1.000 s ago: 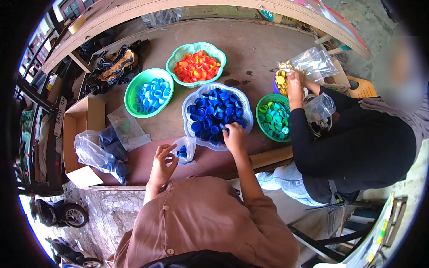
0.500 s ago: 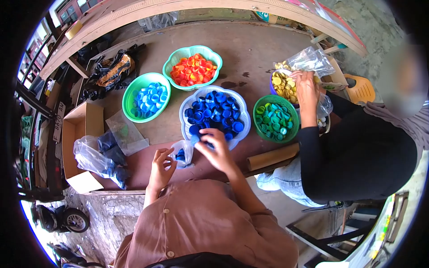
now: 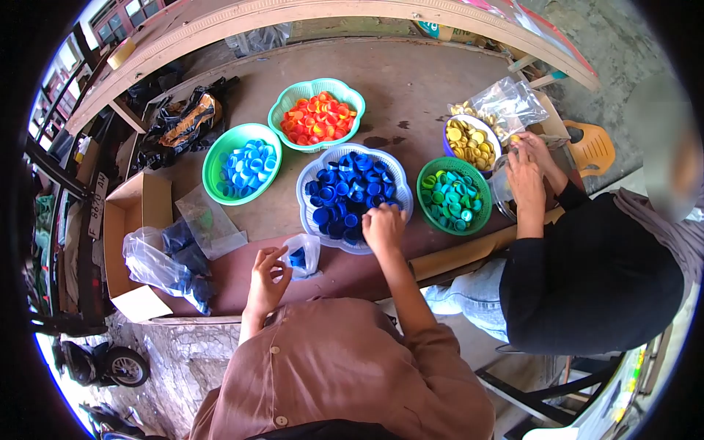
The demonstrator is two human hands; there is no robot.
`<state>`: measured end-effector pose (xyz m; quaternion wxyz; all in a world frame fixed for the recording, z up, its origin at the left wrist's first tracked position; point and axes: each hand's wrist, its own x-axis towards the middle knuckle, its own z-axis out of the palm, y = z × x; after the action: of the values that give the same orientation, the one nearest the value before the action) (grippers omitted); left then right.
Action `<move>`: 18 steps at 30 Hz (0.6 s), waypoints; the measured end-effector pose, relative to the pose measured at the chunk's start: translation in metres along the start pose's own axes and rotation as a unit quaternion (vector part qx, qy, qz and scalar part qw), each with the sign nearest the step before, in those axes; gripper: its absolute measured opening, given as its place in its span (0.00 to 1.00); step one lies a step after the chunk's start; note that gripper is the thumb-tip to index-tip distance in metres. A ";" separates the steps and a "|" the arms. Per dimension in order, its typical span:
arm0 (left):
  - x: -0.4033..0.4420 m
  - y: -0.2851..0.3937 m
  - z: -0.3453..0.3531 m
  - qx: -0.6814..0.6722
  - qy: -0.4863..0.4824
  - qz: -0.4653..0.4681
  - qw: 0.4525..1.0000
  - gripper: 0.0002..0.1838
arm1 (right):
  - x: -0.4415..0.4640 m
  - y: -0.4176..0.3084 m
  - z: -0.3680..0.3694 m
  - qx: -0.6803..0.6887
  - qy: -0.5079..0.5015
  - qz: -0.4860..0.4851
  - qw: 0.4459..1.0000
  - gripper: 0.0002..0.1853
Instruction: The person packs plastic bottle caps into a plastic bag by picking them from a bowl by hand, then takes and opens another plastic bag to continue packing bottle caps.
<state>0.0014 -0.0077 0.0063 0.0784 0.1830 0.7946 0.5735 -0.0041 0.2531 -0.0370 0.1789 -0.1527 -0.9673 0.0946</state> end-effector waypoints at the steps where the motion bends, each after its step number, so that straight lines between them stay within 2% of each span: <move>1: 0.001 0.001 0.001 0.004 -0.008 0.015 1.000 0.23 | 0.004 0.006 0.006 -0.037 -0.012 0.030 0.999 0.10; 3: 0.001 0.003 0.003 0.001 -0.011 0.011 1.000 0.22 | 0.010 0.014 0.014 -0.107 -0.107 0.069 0.986 0.11; 7: -0.001 0.002 0.001 0.008 -0.015 0.016 1.000 0.22 | 0.015 0.018 0.027 -0.123 -0.102 0.084 0.983 0.13; 10: -0.003 0.003 -0.003 0.011 -0.008 0.009 1.000 0.22 | 0.010 0.022 0.032 -0.086 -0.067 0.081 0.991 0.13; 12: -0.002 0.003 -0.003 0.005 0.000 0.005 1.000 0.23 | 0.006 0.025 0.029 0.109 -0.039 0.095 0.989 0.13; 13: -0.002 0.003 -0.003 0.005 0.002 0.002 1.000 0.23 | 0.003 0.025 0.029 0.108 -0.041 0.093 0.989 0.13; 14: -0.001 0.002 -0.003 0.005 0.002 0.002 1.000 0.23 | 0.000 0.025 0.029 0.325 -0.054 0.158 0.931 0.13; 15: -0.001 0.002 -0.002 0.006 0.001 0.001 1.000 0.23 | -0.002 0.023 0.024 0.523 -0.063 0.215 0.822 0.14; 16: -0.001 0.001 -0.001 0.005 0.001 0.000 1.000 0.23 | -0.005 0.026 0.014 0.586 -0.142 0.235 0.763 0.13; 17: 0.000 0.001 0.000 0.002 -0.003 0.003 1.000 0.23 | -0.008 0.024 0.008 0.585 -0.141 0.237 0.763 0.13; 18: 0.001 0.001 0.001 -0.002 -0.006 0.008 1.000 0.23 | -0.010 0.022 0.001 0.629 -0.166 0.225 0.726 0.10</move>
<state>0.0011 -0.0066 0.0070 0.0790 0.1928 0.7914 0.5747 0.0102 0.2702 -0.0466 0.0439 -0.2008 -0.6377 0.7424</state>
